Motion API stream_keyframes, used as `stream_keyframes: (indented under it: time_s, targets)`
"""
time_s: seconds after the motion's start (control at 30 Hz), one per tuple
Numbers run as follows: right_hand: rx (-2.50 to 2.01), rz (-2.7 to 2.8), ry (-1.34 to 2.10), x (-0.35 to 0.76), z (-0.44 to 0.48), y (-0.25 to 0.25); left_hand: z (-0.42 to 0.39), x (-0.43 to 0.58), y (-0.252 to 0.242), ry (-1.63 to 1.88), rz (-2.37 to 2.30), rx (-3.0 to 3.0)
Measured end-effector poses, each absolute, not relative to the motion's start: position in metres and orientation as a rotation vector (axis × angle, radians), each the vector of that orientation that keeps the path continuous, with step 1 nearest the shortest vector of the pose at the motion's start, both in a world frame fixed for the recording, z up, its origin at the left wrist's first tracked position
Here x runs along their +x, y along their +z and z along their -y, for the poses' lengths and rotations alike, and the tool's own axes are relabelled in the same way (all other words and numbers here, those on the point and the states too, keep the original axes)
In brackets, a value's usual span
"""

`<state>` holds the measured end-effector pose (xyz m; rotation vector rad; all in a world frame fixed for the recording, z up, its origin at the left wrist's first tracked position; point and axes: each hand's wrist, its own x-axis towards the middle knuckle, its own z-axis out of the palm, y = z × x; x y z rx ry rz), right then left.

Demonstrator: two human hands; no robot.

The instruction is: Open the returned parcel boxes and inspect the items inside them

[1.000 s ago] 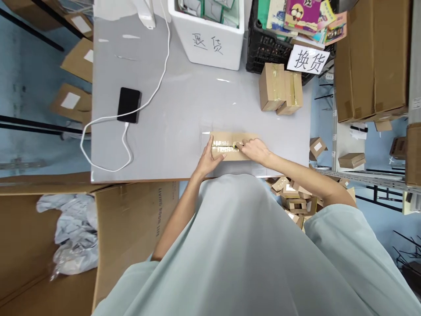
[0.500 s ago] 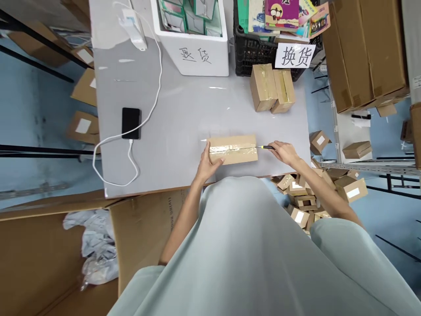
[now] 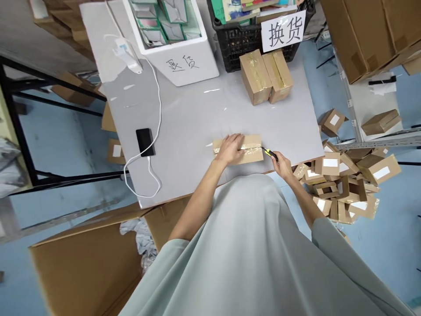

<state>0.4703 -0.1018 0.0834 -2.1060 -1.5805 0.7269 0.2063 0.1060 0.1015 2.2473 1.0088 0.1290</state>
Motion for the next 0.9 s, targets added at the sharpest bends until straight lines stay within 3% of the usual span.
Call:
stream_keyframes:
  time_s: [0.37,0.57,0.9]
  targets:
    - [-1.884,1.047,0.948,0.459,0.098,0.091,-0.09,0.155,0.103,0.129,-1.009,2.324]
    - [-1.598,1.186,1.332,0.412,0.058,0.085,-0.061,0.112,0.096,0.144,-1.165,2.254]
    - [-1.671,1.044,1.383,0.382,0.04,0.083,-0.053,0.106,0.084,0.308,-1.386,2.124]
